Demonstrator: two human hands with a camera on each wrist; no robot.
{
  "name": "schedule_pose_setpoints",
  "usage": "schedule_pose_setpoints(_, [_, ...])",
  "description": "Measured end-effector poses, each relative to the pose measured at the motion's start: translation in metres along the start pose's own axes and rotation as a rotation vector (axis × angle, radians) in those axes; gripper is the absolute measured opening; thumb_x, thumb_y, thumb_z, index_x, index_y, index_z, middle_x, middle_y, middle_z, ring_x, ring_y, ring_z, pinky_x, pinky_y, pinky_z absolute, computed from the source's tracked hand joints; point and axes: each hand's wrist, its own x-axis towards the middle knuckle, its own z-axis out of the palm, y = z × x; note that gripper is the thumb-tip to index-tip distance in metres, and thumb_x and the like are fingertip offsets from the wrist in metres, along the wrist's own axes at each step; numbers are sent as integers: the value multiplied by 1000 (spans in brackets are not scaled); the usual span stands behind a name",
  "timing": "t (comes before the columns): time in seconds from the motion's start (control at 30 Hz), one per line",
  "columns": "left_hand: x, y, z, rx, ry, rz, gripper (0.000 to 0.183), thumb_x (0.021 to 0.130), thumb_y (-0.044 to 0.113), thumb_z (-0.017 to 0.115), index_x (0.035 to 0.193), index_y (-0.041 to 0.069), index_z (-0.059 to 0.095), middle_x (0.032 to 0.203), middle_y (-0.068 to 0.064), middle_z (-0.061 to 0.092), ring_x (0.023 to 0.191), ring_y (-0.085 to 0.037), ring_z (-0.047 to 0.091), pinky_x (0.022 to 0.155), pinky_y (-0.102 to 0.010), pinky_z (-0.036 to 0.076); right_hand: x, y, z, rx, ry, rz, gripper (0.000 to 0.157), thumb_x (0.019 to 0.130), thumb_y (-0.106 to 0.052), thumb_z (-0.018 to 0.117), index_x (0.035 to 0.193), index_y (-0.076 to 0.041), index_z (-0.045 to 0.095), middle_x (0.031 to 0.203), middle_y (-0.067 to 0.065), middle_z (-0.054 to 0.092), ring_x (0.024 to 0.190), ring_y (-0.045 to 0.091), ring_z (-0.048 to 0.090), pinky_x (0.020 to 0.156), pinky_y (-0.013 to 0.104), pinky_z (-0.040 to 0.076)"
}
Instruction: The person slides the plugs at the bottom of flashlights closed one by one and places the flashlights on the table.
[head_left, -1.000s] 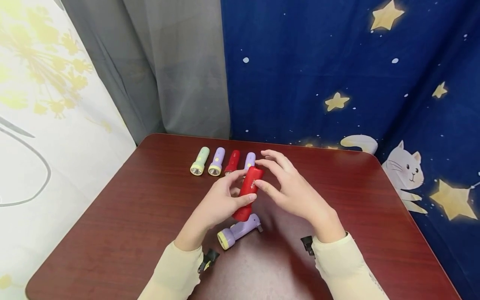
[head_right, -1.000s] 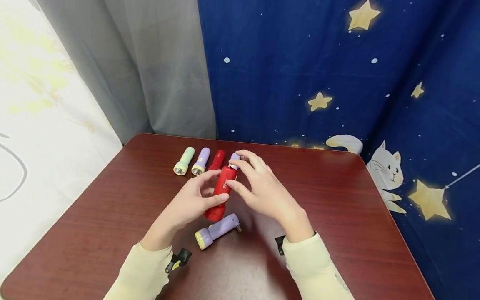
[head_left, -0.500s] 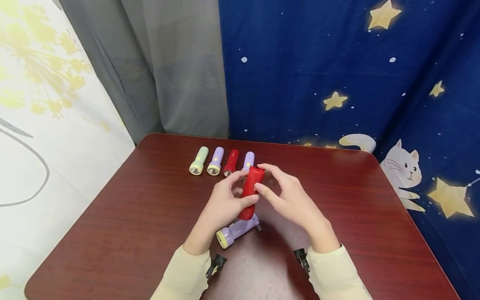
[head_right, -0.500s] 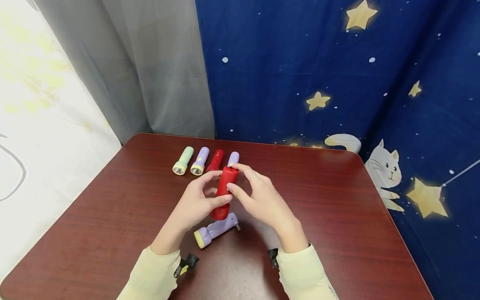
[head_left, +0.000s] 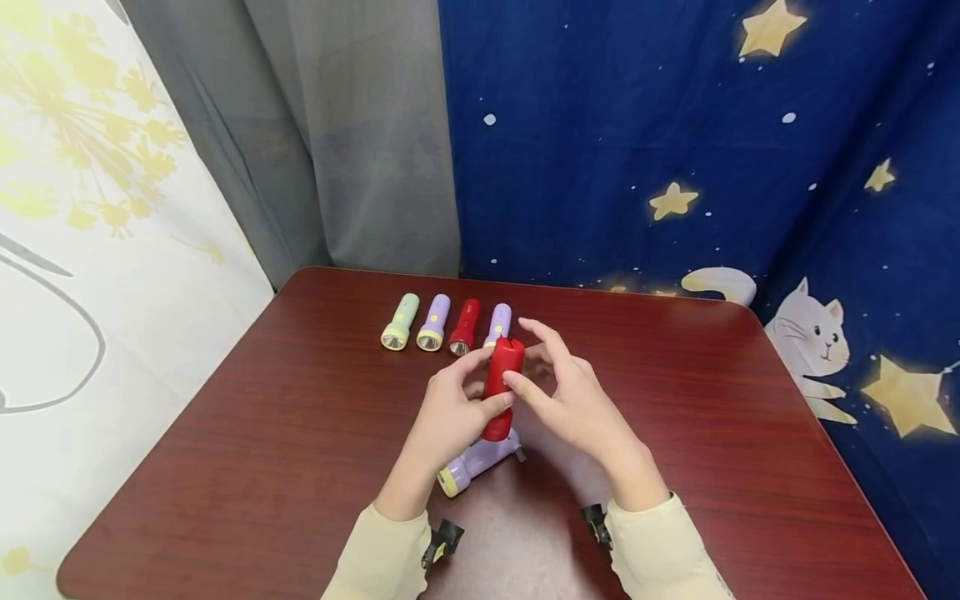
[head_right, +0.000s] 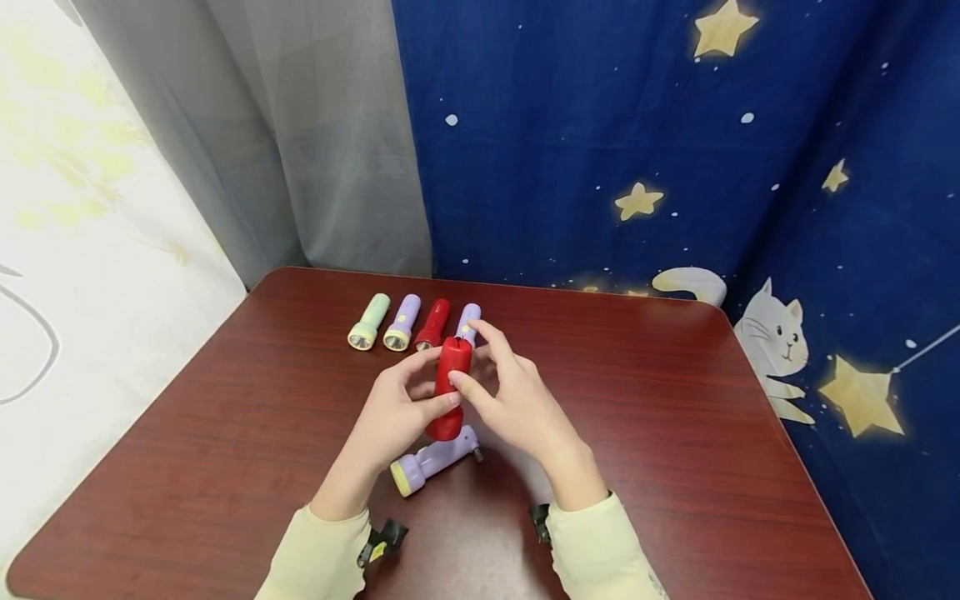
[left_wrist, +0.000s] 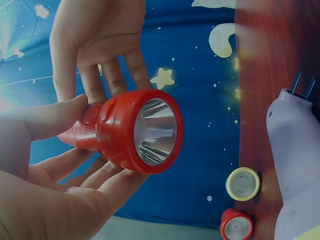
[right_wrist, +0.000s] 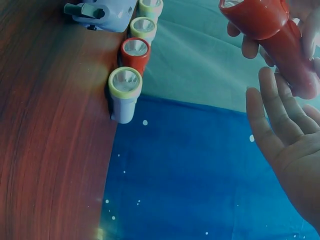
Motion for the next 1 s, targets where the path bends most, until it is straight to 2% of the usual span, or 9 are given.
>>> schedule_pose_setpoints(0.17, [-2, -2, 0, -6, -11, -7, 57, 90, 1, 78, 144, 10, 62, 124, -16, 73, 92, -25, 80, 80, -46, 67, -1, 0, 2, -6, -6, -5, 66, 99, -25, 77, 157, -19, 46, 120, 5, 75, 101, 15, 75, 89, 40, 65])
schedule_pose_setpoints(0.33, [-1, -2, 0, 57, 7, 13, 52, 91, 7, 78, 141, 9, 64, 127, -15, 74, 108, -28, 78, 96, -50, 64, -2, 1, 3, 6, -3, -49, 57, 97, -22, 78, 150, -15, 56, 118, 4, 75, 98, 14, 75, 88, 36, 65])
schedule_pose_setpoints(0.4, [0, -3, 0, 85, 20, 29, 49, 91, 10, 78, 138, 8, 66, 126, -15, 75, 109, -28, 77, 99, -49, 63, -2, 1, 4, 5, -1, -66, 55, 97, -20, 79, 148, -14, 59, 118, 4, 75, 99, 13, 76, 90, 35, 65])
schedule_pose_setpoints(0.5, [0, -3, 0, 107, 22, 44, 47, 91, 11, 79, 136, 8, 68, 123, -14, 77, 105, -27, 78, 96, -47, 64, -2, 1, 4, -2, 4, -69, 54, 97, -20, 79, 147, -14, 60, 119, 4, 75, 101, 13, 76, 91, 33, 65])
schedule_pose_setpoints(0.77, [0, -1, -1, 116, -2, 56, 43, 91, 13, 79, 134, 12, 71, 117, -8, 79, 100, -22, 80, 91, -42, 66, -4, 1, 3, 43, -15, -15, 54, 98, -19, 78, 148, -19, 59, 119, 4, 74, 94, 11, 77, 82, 25, 64])
schedule_pose_setpoints(1.0, [8, 2, -2, 161, -25, 57, 43, 92, 14, 78, 135, 15, 71, 117, -6, 78, 101, -20, 78, 92, -41, 65, -2, 2, 1, 43, 0, -5, 53, 98, -18, 77, 148, -20, 59, 118, 5, 74, 96, 16, 78, 82, 28, 66])
